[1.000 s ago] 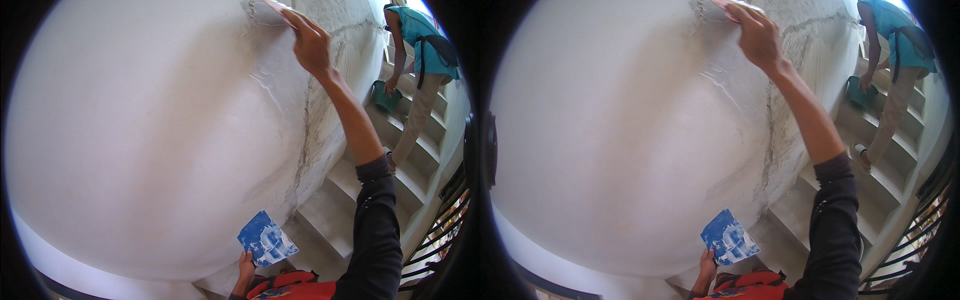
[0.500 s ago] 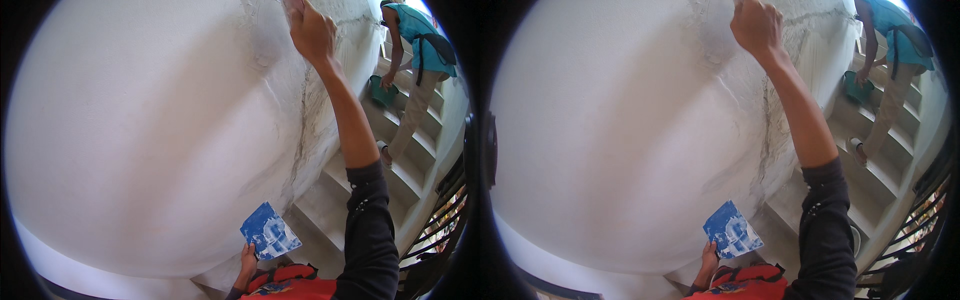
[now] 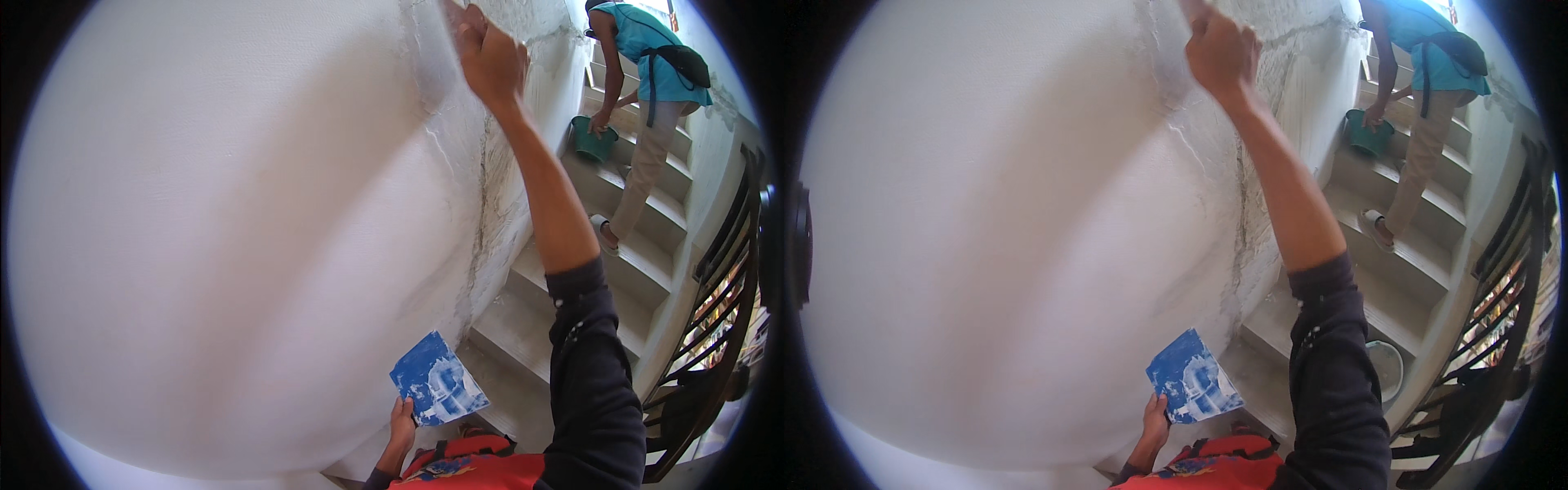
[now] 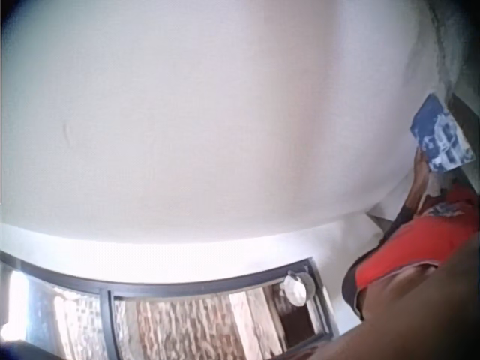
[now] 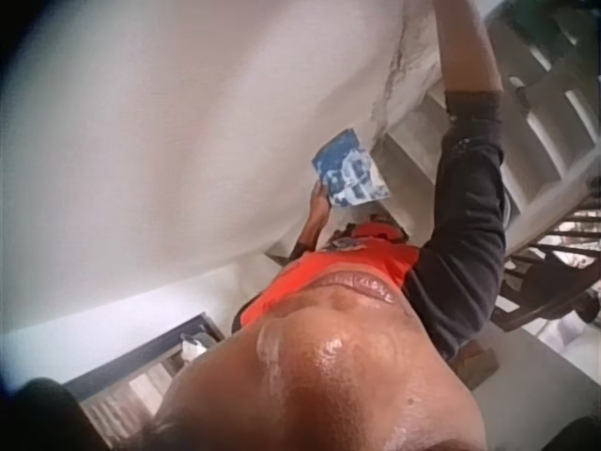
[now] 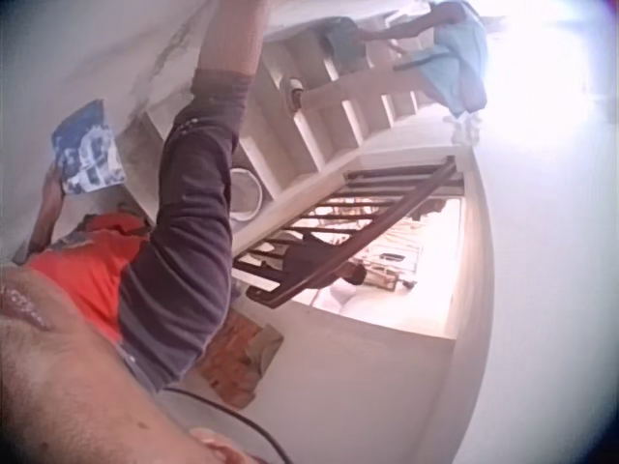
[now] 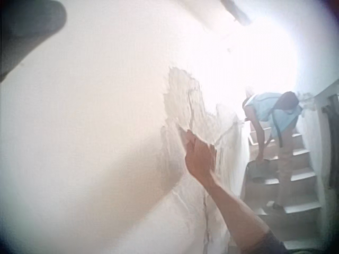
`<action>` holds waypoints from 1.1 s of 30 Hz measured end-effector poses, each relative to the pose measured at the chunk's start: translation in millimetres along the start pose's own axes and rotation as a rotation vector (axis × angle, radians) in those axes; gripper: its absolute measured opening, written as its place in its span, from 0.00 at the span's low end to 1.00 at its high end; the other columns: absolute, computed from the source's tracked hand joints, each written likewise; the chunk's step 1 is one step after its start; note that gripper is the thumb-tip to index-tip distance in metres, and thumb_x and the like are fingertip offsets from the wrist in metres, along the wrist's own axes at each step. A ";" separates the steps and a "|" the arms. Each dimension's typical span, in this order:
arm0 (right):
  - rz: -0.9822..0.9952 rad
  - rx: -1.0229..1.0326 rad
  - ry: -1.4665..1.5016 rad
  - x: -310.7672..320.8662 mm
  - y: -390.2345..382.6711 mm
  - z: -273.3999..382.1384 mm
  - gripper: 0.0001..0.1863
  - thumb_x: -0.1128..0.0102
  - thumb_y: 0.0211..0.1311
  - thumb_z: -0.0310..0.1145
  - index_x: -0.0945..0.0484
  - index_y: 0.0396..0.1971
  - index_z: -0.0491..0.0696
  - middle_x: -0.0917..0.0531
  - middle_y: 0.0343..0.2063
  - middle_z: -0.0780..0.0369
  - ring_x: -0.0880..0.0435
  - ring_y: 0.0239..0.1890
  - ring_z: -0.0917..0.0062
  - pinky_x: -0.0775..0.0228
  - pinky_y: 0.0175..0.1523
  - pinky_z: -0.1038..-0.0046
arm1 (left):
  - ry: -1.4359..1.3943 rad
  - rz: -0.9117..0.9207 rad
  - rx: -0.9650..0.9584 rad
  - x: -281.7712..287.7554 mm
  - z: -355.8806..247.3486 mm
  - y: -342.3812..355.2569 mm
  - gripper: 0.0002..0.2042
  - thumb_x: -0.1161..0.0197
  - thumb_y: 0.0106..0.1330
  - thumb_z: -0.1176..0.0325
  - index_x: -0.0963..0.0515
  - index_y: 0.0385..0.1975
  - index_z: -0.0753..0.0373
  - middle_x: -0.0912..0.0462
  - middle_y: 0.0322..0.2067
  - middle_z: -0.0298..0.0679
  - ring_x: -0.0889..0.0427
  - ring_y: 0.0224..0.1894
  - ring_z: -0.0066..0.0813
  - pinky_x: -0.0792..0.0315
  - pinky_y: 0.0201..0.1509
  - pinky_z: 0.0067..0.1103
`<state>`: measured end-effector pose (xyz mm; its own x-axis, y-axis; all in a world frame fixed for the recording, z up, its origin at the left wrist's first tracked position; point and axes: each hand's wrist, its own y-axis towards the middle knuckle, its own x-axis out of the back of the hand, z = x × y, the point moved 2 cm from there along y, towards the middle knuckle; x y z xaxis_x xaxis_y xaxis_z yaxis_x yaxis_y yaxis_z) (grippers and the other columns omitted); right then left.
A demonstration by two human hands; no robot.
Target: The person applies white plaster to a wall using a trowel and a hawk. They repeatedly scoop plaster from a bucket and spread it onto the wall surface, smoothing it out with the trowel. The task involves standing on a staircase and working on a vertical surface.
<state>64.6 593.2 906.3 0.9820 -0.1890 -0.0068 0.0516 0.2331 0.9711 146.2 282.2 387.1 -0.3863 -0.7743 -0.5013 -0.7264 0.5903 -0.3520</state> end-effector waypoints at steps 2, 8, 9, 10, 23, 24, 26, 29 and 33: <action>-0.008 -0.048 -0.115 -12.5 15.0 -32.4 0.22 0.55 0.60 0.47 0.21 0.40 0.46 0.17 0.31 0.54 0.19 0.36 0.58 0.36 0.52 0.58 | 0.006 -0.017 0.000 1.8 8.2 5.3 0.15 0.56 0.70 0.66 0.37 0.52 0.67 0.27 0.45 0.39 0.25 0.44 0.27 0.28 0.48 0.23; 0.249 -0.098 0.029 15.1 9.3 28.2 0.20 0.54 0.60 0.44 0.20 0.39 0.45 0.18 0.28 0.52 0.19 0.32 0.59 0.34 0.47 0.59 | -0.022 -0.112 0.035 -1.1 -6.1 -7.9 0.15 0.56 0.70 0.67 0.37 0.52 0.68 0.26 0.44 0.39 0.24 0.44 0.28 0.29 0.48 0.25; 0.270 -0.096 0.085 21.4 -2.3 37.3 0.19 0.52 0.60 0.44 0.20 0.38 0.45 0.18 0.27 0.52 0.19 0.32 0.59 0.32 0.46 0.61 | -0.014 -0.089 0.049 -2.0 -11.7 -10.6 0.15 0.56 0.70 0.67 0.37 0.52 0.68 0.26 0.44 0.39 0.24 0.43 0.28 0.29 0.49 0.24; 0.291 -0.096 0.144 23.2 -7.8 41.6 0.19 0.51 0.59 0.44 0.20 0.36 0.44 0.18 0.27 0.52 0.19 0.32 0.60 0.31 0.45 0.63 | -0.007 -0.069 0.061 -2.6 -16.1 -12.9 0.15 0.56 0.70 0.67 0.36 0.51 0.69 0.26 0.43 0.39 0.24 0.43 0.27 0.30 0.50 0.22; 0.132 0.000 -0.108 -23.2 24.0 45.9 0.16 0.56 0.57 0.38 0.21 0.25 0.45 0.19 0.21 0.53 0.19 0.28 0.60 0.30 0.42 0.61 | -0.022 -0.026 -0.025 -1.7 -3.9 -3.4 0.16 0.56 0.70 0.65 0.37 0.52 0.68 0.27 0.45 0.39 0.26 0.45 0.27 0.30 0.49 0.23; 0.066 0.084 -0.127 -16.7 9.5 67.2 0.19 0.59 0.58 0.39 0.20 0.27 0.44 0.19 0.18 0.54 0.18 0.27 0.60 0.31 0.44 0.62 | -0.029 -0.014 -0.017 -4.7 -6.0 -2.6 0.16 0.56 0.70 0.65 0.37 0.52 0.68 0.27 0.45 0.39 0.26 0.45 0.27 0.30 0.50 0.23; 0.052 0.139 0.041 7.1 -9.2 89.2 0.20 0.60 0.61 0.42 0.20 0.23 0.46 0.21 0.13 0.56 0.19 0.20 0.63 0.30 0.39 0.61 | -0.030 0.014 0.027 -5.5 -9.8 -6.4 0.16 0.56 0.70 0.65 0.38 0.53 0.67 0.27 0.45 0.39 0.25 0.45 0.28 0.30 0.50 0.24; 0.186 0.054 0.168 13.4 -7.0 91.3 0.22 0.60 0.63 0.43 0.20 0.20 0.48 0.23 0.09 0.60 0.23 0.13 0.68 0.29 0.31 0.63 | -0.009 0.028 0.069 11.4 -12.0 -2.5 0.16 0.57 0.70 0.65 0.38 0.53 0.67 0.27 0.45 0.39 0.25 0.45 0.28 0.30 0.50 0.24; -0.025 -0.020 -0.205 12.7 86.1 10.1 0.15 0.58 0.61 0.35 0.22 0.31 0.43 0.19 0.29 0.51 0.21 0.35 0.56 0.31 0.44 0.59 | 0.000 0.101 0.050 -10.3 -9.7 1.6 0.16 0.57 0.70 0.65 0.38 0.53 0.67 0.27 0.44 0.39 0.25 0.44 0.28 0.29 0.50 0.24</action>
<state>79.6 601.3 992.3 0.9227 -0.3849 0.0200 0.0809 0.2442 0.9663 143.5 288.9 399.3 -0.4566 -0.7100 -0.5361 -0.6540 0.6764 -0.3387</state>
